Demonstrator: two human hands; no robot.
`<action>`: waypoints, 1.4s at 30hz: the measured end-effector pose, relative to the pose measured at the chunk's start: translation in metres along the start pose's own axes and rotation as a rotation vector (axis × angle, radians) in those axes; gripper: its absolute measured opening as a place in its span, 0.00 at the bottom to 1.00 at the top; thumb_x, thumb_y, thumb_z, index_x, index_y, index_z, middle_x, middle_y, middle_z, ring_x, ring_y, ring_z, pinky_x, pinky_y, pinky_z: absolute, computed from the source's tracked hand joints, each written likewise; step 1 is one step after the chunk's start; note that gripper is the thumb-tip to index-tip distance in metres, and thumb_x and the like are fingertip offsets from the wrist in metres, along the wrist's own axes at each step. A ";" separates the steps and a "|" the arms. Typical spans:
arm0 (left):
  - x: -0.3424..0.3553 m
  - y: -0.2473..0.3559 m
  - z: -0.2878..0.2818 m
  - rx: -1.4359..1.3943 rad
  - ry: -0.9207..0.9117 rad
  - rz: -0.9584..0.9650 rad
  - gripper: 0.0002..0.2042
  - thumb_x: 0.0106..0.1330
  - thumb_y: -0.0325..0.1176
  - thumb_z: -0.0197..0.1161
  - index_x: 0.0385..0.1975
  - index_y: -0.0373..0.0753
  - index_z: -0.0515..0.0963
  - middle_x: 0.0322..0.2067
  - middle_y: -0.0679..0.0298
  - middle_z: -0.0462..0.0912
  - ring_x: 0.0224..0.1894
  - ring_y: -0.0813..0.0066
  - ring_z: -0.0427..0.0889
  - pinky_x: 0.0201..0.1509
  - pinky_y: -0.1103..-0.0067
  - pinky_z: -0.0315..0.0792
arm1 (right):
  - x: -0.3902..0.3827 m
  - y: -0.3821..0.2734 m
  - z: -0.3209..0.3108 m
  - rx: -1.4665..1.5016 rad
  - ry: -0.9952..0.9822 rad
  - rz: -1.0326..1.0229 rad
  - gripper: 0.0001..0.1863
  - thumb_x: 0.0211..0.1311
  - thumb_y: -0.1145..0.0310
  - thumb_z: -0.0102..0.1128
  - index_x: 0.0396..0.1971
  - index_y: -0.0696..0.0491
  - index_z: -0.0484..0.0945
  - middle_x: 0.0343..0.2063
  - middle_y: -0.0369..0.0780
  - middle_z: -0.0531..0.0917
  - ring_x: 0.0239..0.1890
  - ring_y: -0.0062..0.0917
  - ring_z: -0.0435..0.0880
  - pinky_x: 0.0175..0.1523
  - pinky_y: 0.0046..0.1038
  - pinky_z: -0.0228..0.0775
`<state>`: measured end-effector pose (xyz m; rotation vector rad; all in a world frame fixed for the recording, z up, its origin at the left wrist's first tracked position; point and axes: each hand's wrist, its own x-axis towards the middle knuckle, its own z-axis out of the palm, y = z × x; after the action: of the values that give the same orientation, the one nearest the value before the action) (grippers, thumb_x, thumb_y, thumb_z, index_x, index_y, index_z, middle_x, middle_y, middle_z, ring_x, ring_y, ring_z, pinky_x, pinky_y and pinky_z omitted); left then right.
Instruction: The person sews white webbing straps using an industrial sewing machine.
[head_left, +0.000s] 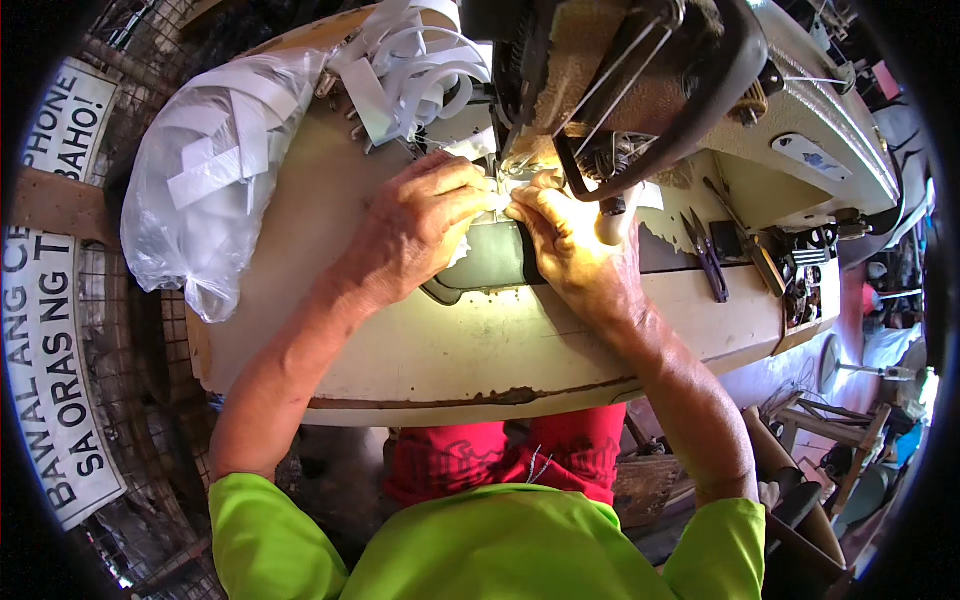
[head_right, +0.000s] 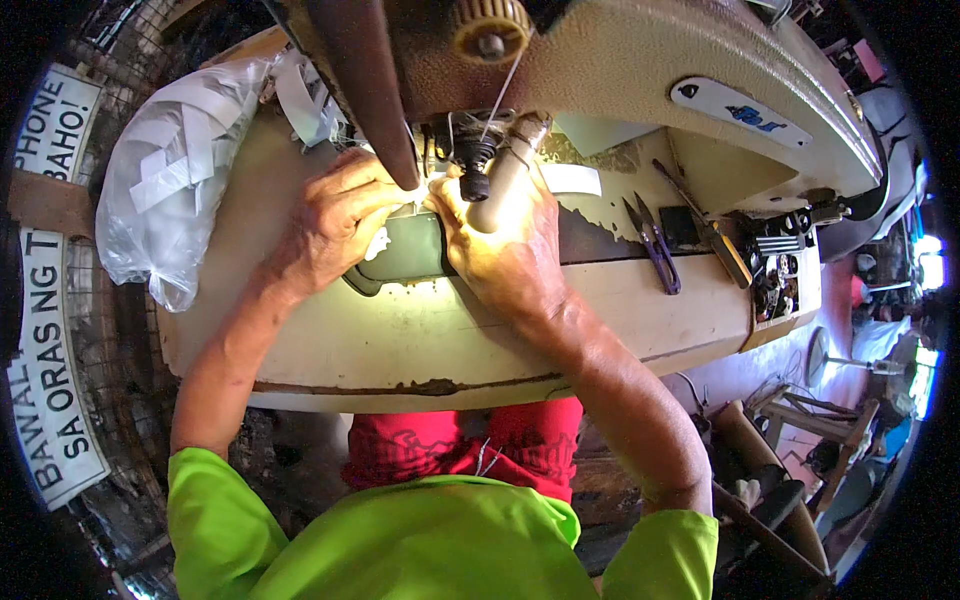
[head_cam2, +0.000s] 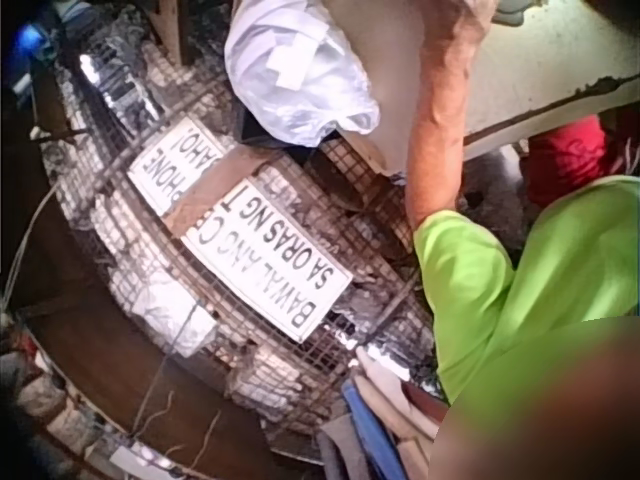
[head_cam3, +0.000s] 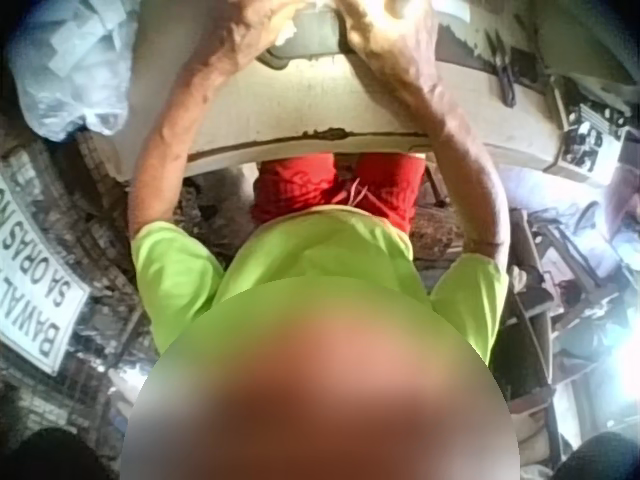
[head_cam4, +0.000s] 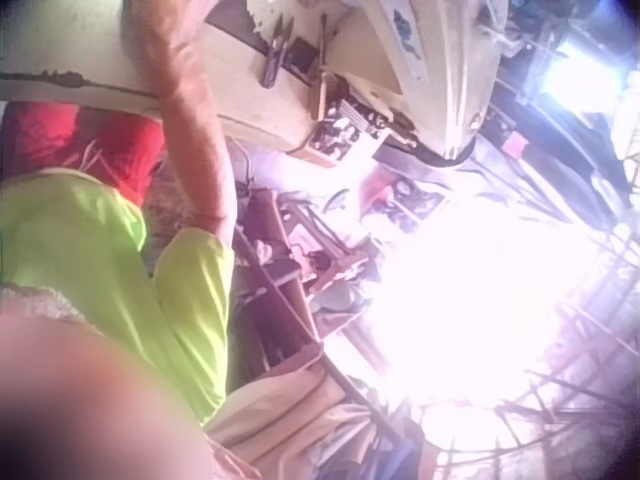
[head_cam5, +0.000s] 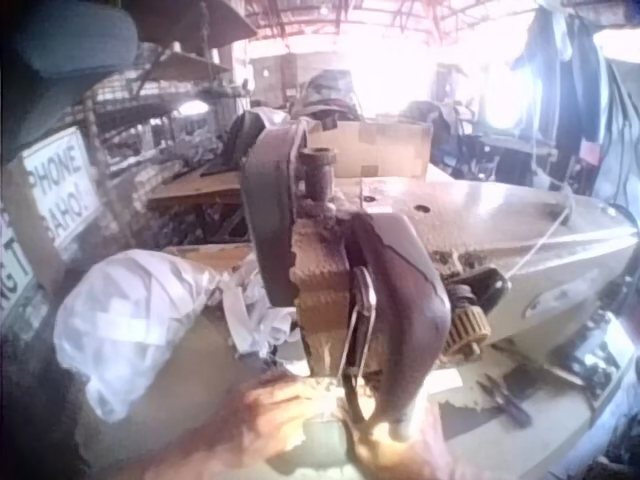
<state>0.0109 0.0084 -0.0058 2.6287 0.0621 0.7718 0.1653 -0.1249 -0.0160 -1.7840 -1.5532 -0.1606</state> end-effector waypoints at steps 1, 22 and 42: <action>-0.001 0.000 -0.001 -0.003 -0.001 0.000 0.13 0.48 0.19 0.63 0.36 0.34 0.80 0.36 0.61 0.79 0.43 0.61 0.79 0.49 0.71 0.77 | 0.000 -0.001 0.001 0.039 -0.001 0.045 0.09 0.52 0.71 0.71 0.34 0.52 0.83 0.32 0.41 0.83 0.37 0.38 0.81 0.42 0.38 0.73; -0.003 0.004 0.001 0.026 0.012 -0.053 0.15 0.45 0.18 0.65 0.35 0.37 0.80 0.35 0.62 0.77 0.43 0.61 0.77 0.47 0.70 0.76 | -0.084 0.098 -0.180 -0.409 0.421 0.468 0.21 0.67 0.69 0.58 0.59 0.57 0.72 0.56 0.43 0.78 0.54 0.32 0.78 0.57 0.30 0.70; -0.005 0.007 0.001 0.008 0.036 -0.049 0.16 0.44 0.17 0.63 0.34 0.41 0.83 0.36 0.66 0.78 0.44 0.64 0.78 0.47 0.71 0.77 | -0.116 0.116 -0.151 -0.606 0.227 0.439 0.25 0.71 0.60 0.52 0.65 0.53 0.67 0.64 0.48 0.69 0.69 0.41 0.64 0.70 0.40 0.54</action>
<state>0.0067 0.0012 -0.0063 2.6103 0.1397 0.8038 0.2949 -0.3059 -0.0239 -2.4276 -0.9718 -0.6464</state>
